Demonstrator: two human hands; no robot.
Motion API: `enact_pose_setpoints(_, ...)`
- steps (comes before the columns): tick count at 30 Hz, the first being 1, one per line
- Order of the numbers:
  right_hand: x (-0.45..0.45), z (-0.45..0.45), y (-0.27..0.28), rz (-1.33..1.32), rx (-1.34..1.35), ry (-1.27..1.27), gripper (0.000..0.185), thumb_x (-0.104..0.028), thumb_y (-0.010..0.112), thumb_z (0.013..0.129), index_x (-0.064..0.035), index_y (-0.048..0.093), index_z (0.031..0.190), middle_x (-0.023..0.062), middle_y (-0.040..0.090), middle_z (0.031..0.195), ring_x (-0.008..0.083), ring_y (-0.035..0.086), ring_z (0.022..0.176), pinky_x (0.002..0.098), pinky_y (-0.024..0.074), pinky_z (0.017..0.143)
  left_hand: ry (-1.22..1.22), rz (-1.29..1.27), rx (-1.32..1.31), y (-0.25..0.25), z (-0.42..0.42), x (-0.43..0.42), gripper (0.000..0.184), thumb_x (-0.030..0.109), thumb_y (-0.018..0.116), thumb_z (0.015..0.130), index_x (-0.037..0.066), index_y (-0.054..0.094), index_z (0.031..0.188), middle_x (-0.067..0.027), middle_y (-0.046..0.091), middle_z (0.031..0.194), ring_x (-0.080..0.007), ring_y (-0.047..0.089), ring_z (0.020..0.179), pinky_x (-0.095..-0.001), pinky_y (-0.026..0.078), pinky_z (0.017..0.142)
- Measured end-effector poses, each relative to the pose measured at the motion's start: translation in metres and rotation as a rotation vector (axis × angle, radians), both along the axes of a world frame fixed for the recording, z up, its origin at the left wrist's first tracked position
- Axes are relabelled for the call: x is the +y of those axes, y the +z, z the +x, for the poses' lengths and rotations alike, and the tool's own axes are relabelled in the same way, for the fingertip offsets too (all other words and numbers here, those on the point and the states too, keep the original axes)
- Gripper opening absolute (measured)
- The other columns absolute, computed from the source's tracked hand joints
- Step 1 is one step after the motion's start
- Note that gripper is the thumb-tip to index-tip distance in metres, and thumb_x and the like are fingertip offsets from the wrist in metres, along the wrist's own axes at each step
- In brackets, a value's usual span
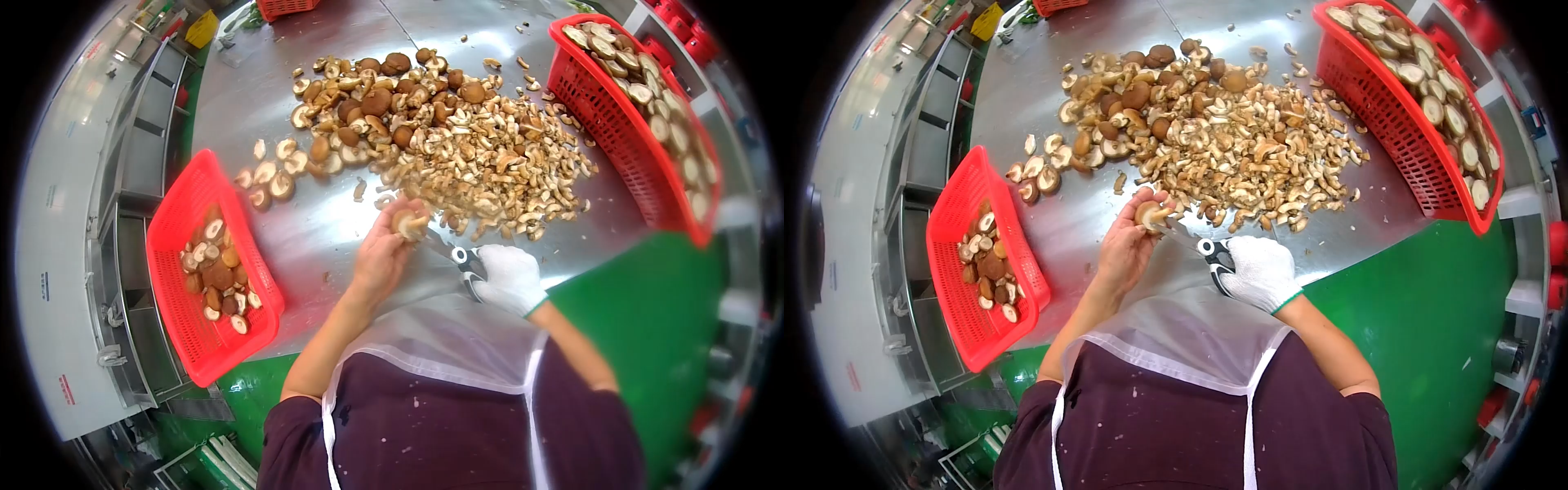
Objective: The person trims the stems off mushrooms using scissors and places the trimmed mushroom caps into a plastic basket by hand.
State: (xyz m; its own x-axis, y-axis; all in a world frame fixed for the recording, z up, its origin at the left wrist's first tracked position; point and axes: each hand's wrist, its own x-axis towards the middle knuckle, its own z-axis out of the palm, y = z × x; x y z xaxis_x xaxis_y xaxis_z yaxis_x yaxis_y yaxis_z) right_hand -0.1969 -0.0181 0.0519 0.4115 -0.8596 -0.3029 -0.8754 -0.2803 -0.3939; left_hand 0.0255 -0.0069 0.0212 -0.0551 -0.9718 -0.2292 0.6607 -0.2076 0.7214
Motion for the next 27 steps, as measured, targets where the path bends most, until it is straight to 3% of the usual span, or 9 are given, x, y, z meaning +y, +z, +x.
enact_pose_setpoints(3,-0.001,-0.001,0.002,-0.056,0.008,0.027,0.031,-0.037,0.062,0.08,-0.0065,0.065,0.085,0.0161,0.067,0.082,0.0348,0.066,0.079,0.0448,0.0525,0.071,-0.056,0.03,-0.066,0.002,-0.009,0.004,0.059,-0.009,0.03,0.082,0.0,0.033,0.141,-0.0188,0.045,0.138,-0.0327,0.043,0.133,-0.0406,0.039,0.109)
enact_pose_setpoints(6,0.001,-0.006,-0.01,-0.206,-0.006,0.086,0.028,-0.035,0.064,0.079,-0.0071,0.064,0.076,0.0161,0.064,0.071,0.0349,0.064,0.065,0.0454,0.052,0.062,-0.1,0.0,-0.076,-0.002,-0.008,0.006,0.06,-0.009,0.03,0.082,0.0,0.032,0.142,-0.0186,0.044,0.14,-0.0321,0.043,0.134,-0.0399,0.037,0.11)
enact_pose_setpoints(15,0.003,0.0,-0.022,-0.073,0.0,0.092,0.036,-0.04,0.058,0.085,-0.0072,0.064,0.072,0.0169,0.064,0.064,0.0367,0.064,0.061,0.0458,0.0512,0.059,-0.068,0.169,-0.069,-0.001,-0.008,0.002,0.06,-0.009,0.028,0.08,-0.003,0.031,0.14,-0.0268,0.043,0.138,-0.0351,0.049,0.128,-0.0405,0.046,0.103)
enact_pose_setpoints(21,0.005,-0.006,-0.04,0.049,-0.333,-0.031,0.039,-0.043,0.064,0.083,-0.0062,0.061,0.072,0.0181,0.062,0.068,0.0383,0.062,0.066,0.0458,0.0487,0.061,0.079,0.365,0.108,-0.006,0.022,-0.001,0.047,-0.005,0.034,0.086,-0.004,0.036,0.134,-0.0262,0.051,0.13,-0.038,0.058,0.115,-0.0391,0.06,0.082)
enact_pose_setpoints(22,0.005,-0.007,-0.041,0.007,-0.355,-0.066,0.04,-0.043,0.067,0.08,-0.0055,0.059,0.071,0.018,0.061,0.068,0.0378,0.062,0.066,0.0456,0.0476,0.06,0.083,0.374,0.114,-0.012,0.029,0.002,0.041,0.003,0.041,0.091,0.0,0.039,0.132,-0.0225,0.055,0.126,-0.0337,0.063,0.107,-0.0313,0.061,0.068)
enact_pose_setpoints(25,0.001,-0.018,-0.042,-0.002,-0.352,-0.121,0.04,-0.042,0.07,0.079,-0.0051,0.056,0.068,0.0185,0.058,0.065,0.0383,0.059,0.062,0.0456,0.0452,0.058,0.176,0.34,-0.012,-0.007,0.065,0.014,0.036,0.01,0.048,0.092,0.005,0.045,0.127,-0.0168,0.059,0.12,-0.0249,0.068,0.091,-0.0248,0.056,0.053)
enact_pose_setpoints(26,0.001,-0.022,-0.047,0.0,-0.371,-0.154,0.04,-0.04,0.071,0.078,-0.0049,0.055,0.068,0.0184,0.057,0.064,0.0383,0.058,0.061,0.045,0.0446,0.057,0.286,0.308,-0.006,0.004,0.085,0.018,0.032,0.011,0.047,0.094,0.009,0.046,0.126,-0.0124,0.06,0.114,-0.0212,0.066,0.08,-0.0231,0.047,0.049)
enact_pose_setpoints(27,0.002,-0.026,-0.054,0.003,-0.387,-0.187,0.04,-0.039,0.072,0.078,-0.0048,0.055,0.068,0.0184,0.056,0.063,0.0383,0.057,0.06,0.0445,0.0441,0.056,0.379,0.182,-0.065,0.015,0.11,0.024,0.023,0.014,0.049,0.096,0.01,0.052,0.118,-0.0093,0.063,0.108,-0.0182,0.066,0.077,-0.0206,0.045,0.046)
